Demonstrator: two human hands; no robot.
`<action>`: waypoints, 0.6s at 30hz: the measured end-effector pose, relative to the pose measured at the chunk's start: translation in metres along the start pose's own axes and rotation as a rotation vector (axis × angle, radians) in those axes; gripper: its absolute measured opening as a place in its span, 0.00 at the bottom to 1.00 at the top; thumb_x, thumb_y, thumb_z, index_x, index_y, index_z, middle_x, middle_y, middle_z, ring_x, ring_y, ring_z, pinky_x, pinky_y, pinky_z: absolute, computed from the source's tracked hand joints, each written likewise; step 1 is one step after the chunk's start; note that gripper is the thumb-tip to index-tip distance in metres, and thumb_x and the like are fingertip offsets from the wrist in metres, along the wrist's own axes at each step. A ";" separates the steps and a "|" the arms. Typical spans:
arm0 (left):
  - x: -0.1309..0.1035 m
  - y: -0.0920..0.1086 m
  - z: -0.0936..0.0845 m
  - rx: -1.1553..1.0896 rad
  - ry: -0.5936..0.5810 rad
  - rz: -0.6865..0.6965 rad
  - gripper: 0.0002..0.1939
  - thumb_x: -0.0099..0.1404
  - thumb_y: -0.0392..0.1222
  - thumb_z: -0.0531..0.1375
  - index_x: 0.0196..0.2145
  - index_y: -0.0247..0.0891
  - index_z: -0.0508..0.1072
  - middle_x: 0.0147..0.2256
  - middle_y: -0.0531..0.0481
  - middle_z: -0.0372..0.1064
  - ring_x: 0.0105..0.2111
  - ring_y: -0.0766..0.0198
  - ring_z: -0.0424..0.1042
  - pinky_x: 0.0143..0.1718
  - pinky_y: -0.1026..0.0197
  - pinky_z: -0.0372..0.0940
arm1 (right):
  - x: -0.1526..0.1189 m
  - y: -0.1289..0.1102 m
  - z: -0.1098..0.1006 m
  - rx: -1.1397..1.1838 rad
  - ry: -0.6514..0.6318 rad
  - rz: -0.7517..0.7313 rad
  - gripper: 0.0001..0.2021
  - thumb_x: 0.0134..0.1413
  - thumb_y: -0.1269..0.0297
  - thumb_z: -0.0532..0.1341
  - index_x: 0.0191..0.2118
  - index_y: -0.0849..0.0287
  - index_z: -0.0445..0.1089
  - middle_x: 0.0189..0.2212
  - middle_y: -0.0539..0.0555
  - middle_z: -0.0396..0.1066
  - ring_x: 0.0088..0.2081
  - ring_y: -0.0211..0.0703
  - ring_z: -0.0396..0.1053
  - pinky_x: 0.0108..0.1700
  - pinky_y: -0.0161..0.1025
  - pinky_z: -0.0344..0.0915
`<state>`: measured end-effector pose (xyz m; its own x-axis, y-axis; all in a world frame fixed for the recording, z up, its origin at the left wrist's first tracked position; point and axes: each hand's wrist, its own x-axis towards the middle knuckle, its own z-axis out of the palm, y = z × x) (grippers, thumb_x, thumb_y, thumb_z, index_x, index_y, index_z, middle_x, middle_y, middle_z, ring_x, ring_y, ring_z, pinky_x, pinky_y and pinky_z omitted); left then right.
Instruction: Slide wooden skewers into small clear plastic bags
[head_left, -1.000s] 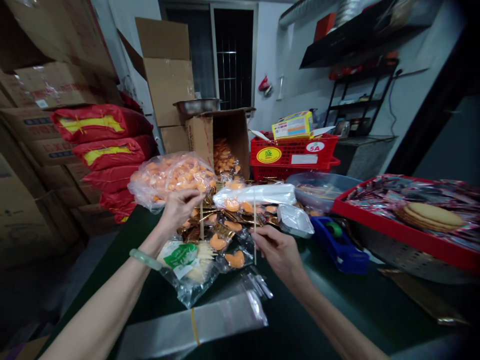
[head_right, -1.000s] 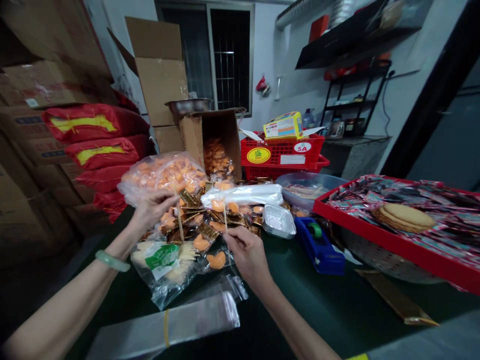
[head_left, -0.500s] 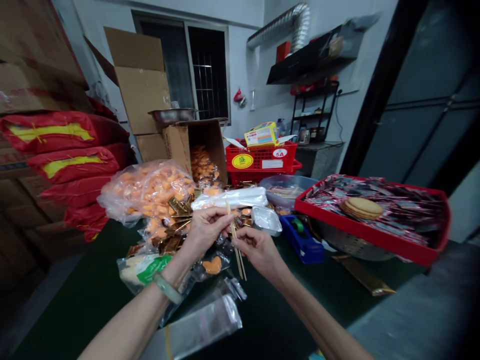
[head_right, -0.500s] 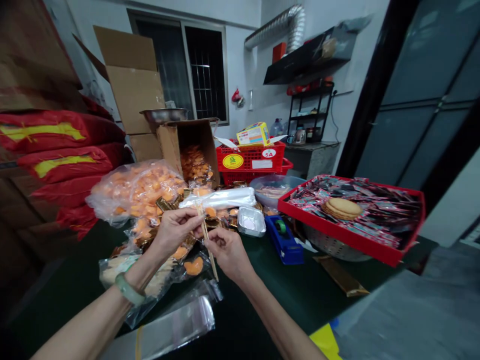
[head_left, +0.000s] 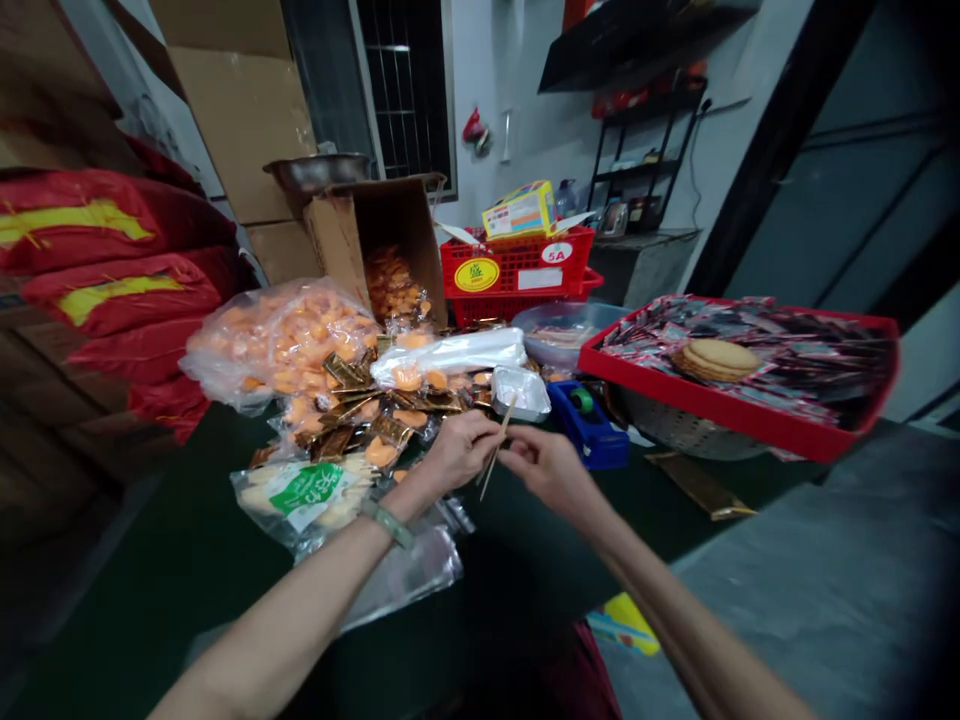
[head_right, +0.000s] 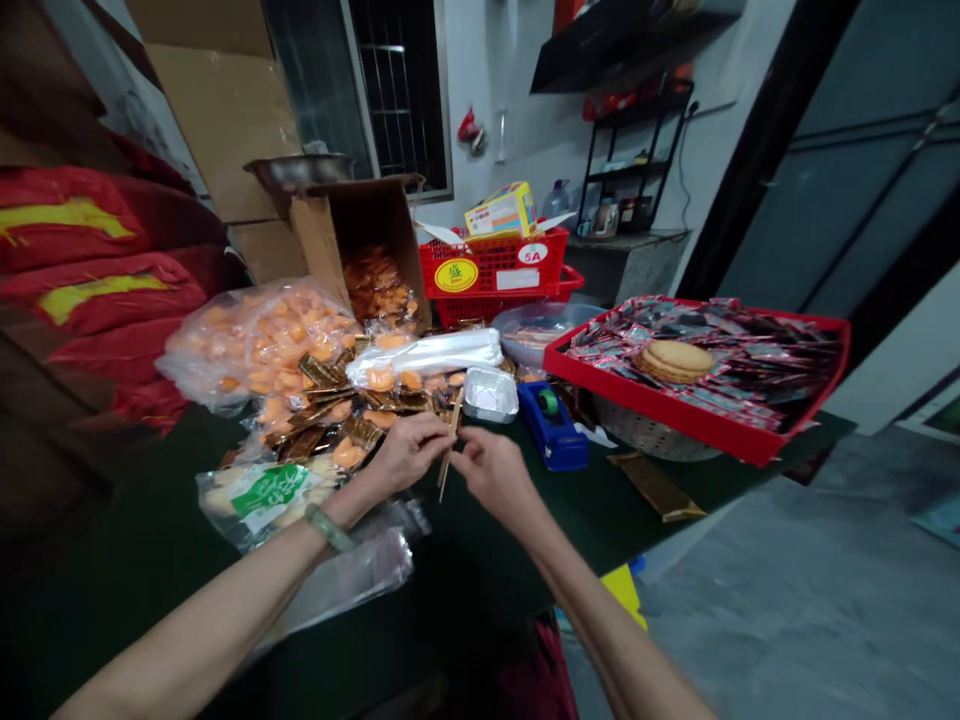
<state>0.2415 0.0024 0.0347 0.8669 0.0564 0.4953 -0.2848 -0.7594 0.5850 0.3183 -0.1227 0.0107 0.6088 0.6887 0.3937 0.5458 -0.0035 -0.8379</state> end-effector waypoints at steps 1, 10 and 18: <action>0.001 0.003 0.000 0.031 -0.023 0.020 0.10 0.61 0.32 0.53 0.24 0.32 0.70 0.23 0.51 0.60 0.26 0.67 0.60 0.29 0.65 0.56 | 0.000 -0.007 -0.006 0.059 0.026 0.029 0.11 0.45 0.62 0.58 0.34 0.63 0.69 0.16 0.46 0.59 0.16 0.32 0.55 0.17 0.30 0.51; -0.001 0.040 -0.021 0.559 -0.261 0.235 0.12 0.62 0.28 0.47 0.27 0.32 0.68 0.27 0.48 0.60 0.26 0.66 0.60 0.26 0.65 0.56 | -0.016 -0.048 -0.020 0.280 0.277 0.083 0.11 0.43 0.57 0.62 0.24 0.61 0.69 0.18 0.50 0.67 0.18 0.34 0.63 0.19 0.31 0.62; -0.056 0.037 -0.056 0.362 0.039 -0.027 0.08 0.65 0.35 0.48 0.34 0.34 0.67 0.30 0.48 0.63 0.29 0.65 0.62 0.32 0.64 0.58 | -0.018 -0.043 -0.002 0.318 0.369 0.087 0.14 0.46 0.53 0.59 0.25 0.61 0.68 0.24 0.54 0.70 0.25 0.40 0.69 0.26 0.36 0.69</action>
<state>0.1595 0.0073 0.0643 0.8539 0.0989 0.5109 -0.0928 -0.9371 0.3364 0.2849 -0.1362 0.0401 0.8393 0.3924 0.3763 0.3157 0.2116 -0.9249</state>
